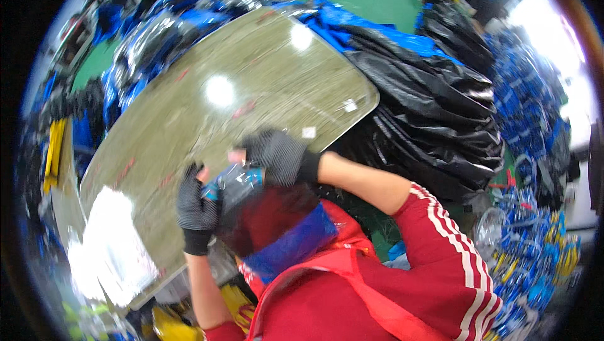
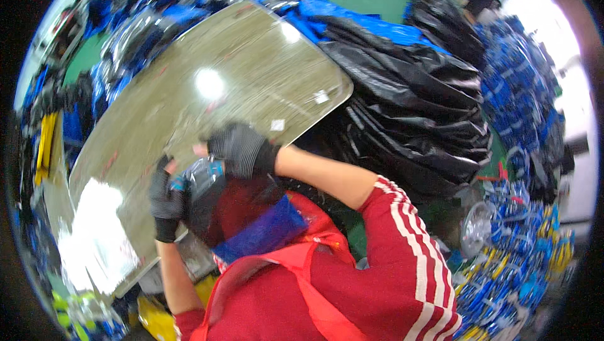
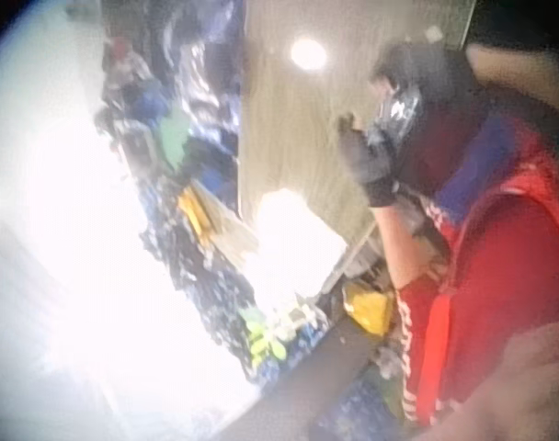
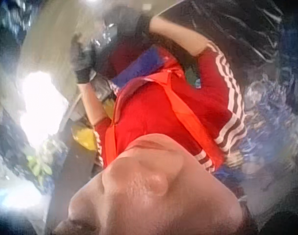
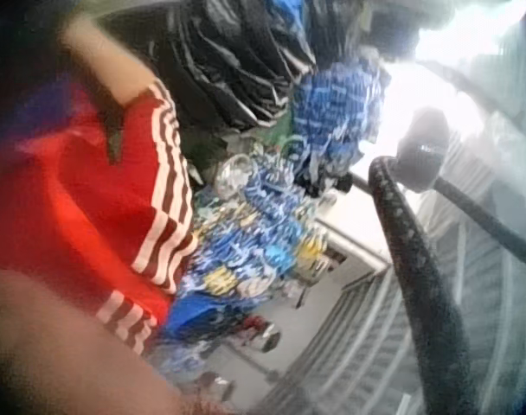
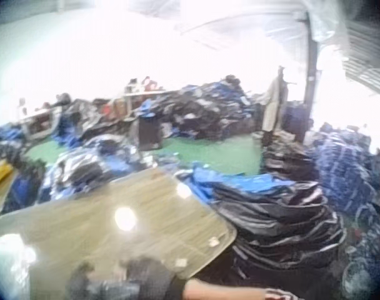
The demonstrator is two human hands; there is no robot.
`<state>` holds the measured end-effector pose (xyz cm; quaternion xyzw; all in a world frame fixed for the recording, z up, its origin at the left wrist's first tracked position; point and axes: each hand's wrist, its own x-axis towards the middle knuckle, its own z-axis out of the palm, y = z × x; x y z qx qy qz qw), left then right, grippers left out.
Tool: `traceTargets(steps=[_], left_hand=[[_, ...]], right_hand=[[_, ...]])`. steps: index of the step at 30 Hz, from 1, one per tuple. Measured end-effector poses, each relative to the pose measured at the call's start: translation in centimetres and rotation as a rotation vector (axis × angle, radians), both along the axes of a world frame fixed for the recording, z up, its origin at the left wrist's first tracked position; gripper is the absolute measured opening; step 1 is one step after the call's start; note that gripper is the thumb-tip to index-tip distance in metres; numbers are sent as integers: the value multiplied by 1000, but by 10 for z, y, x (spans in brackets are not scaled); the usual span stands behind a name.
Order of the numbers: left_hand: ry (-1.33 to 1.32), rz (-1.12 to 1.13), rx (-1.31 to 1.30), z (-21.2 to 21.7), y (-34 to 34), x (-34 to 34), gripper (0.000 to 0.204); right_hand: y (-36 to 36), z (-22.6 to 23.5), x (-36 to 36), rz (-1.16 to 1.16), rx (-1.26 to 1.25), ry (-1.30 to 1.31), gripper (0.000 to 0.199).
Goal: The person repeatedly folds blue and black tarps and places them into clear plastic bags on a table. The person handles each tarp one at a time, folds it, and inserts it into a bag, repeating the cycle throughout the clip.
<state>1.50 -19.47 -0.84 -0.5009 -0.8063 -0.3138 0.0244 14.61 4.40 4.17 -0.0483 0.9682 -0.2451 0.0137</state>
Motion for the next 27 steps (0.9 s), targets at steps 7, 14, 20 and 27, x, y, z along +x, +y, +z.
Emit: traceTargets(steps=[7, 14, 20, 27], left_hand=[[-1211, 477, 146, -110, -58, 32, 65], [-1232, 133, 624, -38, 23, -103, 47], [-1403, 147, 868, 28, 78, -271, 65], [-1731, 215, 643, -25, 17, -291, 77]], right_hand=[[234, -85, 70, -716, 328, 536, 38], [395, -6, 57, -1336, 733, 161, 27], [145, 161, 89, -556, 132, 446, 29], [22, 28, 239, -207, -133, -217, 30]])
